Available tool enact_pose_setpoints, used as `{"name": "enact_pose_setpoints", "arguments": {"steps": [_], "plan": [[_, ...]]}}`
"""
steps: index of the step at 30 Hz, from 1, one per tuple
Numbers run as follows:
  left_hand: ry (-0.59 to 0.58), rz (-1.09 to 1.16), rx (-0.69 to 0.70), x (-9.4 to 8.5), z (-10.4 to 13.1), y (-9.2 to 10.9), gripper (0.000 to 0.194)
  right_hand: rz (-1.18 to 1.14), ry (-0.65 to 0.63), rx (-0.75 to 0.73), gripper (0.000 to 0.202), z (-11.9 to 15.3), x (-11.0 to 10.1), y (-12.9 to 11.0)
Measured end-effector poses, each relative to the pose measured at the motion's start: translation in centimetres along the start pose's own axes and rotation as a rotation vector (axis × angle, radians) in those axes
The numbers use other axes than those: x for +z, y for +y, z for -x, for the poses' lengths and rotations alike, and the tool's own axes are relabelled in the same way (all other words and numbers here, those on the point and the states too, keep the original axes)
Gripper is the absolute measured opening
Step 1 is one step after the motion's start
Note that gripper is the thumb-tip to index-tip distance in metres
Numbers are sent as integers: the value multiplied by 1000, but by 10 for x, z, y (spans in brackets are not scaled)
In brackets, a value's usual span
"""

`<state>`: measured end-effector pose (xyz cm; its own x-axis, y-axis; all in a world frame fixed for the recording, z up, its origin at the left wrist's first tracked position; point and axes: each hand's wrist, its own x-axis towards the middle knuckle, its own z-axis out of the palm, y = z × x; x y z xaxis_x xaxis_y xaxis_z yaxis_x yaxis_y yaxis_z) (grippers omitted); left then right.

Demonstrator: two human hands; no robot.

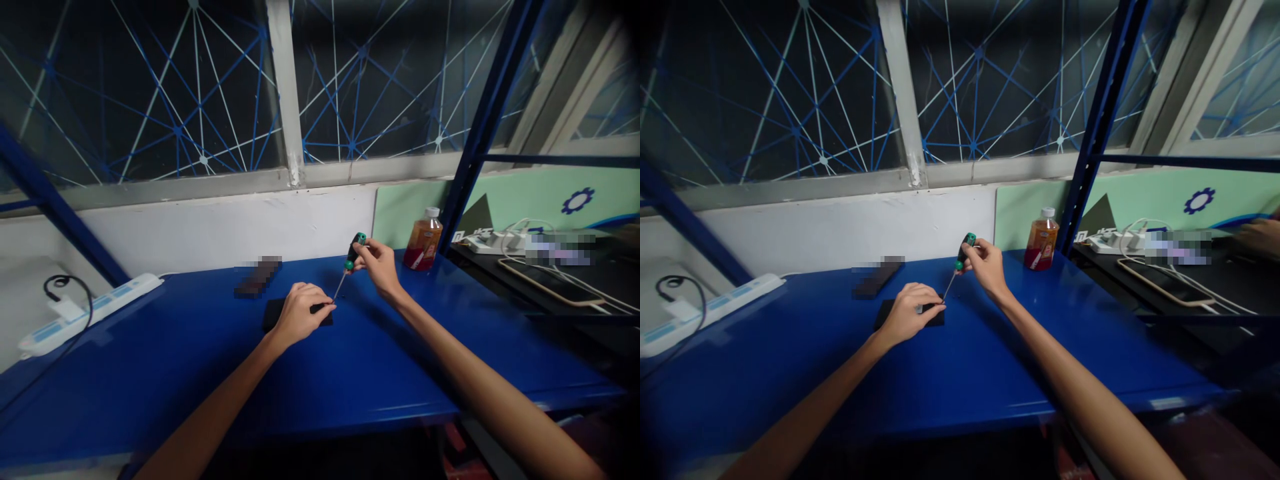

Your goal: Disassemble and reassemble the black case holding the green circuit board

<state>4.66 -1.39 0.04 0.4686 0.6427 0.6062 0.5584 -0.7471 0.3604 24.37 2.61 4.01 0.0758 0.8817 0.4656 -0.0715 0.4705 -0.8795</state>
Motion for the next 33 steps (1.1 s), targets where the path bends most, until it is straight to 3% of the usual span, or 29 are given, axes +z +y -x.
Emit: {"name": "enact_pose_setpoints", "arguments": {"steps": [16,24,33], "plan": [[108,31,-43,-2,-1,-2,14,-10,32,-77,29,1,2,-9],[176,-65,-52,-2,-1,-2,22,46,71,-110,30,4,3,-13],[170,-114,-37,-3,-1,-2,20,31,41,-130,24,9,6,-15]]}}
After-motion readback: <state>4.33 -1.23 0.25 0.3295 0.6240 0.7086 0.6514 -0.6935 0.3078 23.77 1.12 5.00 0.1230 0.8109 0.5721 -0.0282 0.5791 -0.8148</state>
